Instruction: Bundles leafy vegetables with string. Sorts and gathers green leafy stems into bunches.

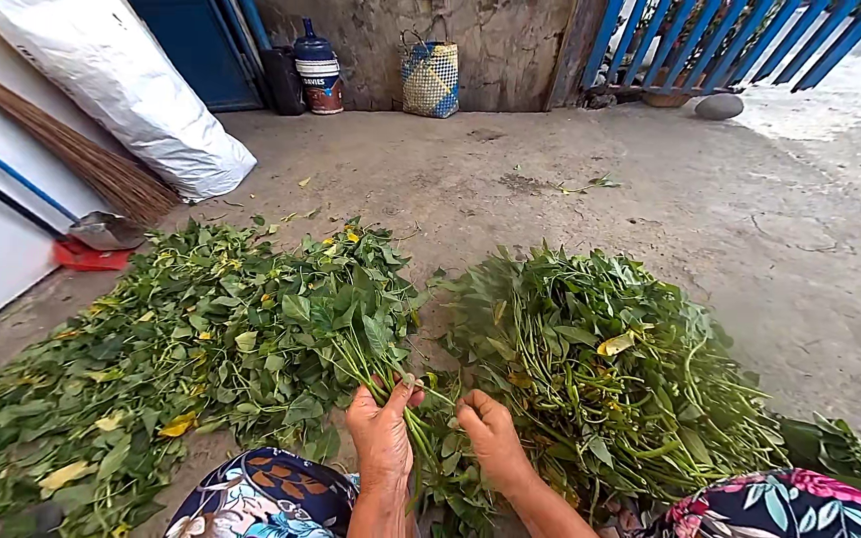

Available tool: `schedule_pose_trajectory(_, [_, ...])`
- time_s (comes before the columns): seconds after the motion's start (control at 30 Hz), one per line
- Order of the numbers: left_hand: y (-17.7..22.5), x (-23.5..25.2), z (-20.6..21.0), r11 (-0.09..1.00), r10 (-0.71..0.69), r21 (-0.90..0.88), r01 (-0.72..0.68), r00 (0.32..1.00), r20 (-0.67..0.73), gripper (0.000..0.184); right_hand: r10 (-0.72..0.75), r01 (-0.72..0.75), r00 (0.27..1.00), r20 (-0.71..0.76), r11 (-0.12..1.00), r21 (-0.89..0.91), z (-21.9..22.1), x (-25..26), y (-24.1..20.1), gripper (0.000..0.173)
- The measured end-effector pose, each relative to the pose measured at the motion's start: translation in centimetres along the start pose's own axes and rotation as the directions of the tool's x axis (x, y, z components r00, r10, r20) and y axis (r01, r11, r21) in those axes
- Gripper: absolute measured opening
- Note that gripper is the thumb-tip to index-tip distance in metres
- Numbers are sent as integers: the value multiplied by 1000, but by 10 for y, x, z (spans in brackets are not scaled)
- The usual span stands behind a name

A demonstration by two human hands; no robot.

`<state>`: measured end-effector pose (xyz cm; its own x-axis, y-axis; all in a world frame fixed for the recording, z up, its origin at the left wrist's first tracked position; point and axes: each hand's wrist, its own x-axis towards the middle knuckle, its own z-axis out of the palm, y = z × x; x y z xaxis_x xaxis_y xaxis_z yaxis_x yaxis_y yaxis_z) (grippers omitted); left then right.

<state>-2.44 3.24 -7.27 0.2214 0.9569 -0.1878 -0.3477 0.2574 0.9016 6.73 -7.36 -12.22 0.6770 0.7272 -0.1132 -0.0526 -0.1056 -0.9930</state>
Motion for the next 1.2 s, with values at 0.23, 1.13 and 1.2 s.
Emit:
schedule_pose_trajectory(0.23, [7, 2, 0, 991, 103, -84, -106, 994, -42, 17, 277, -284, 943, -186, 959, -12, -24, 41, 25, 19])
schedule_pose_trajectory(1.13, [63, -18, -74, 904, -409, -220, 367, 892, -191, 14, -206, 836, 25, 978, 541, 93, 186, -86, -155, 20])
schedule_pose_trajectory(1.2, [95, -33, -98, 894, -447, -29, 447, 894, 3, 25, -187, 841, -143, 972, 495, 219, 223, -126, -149, 21])
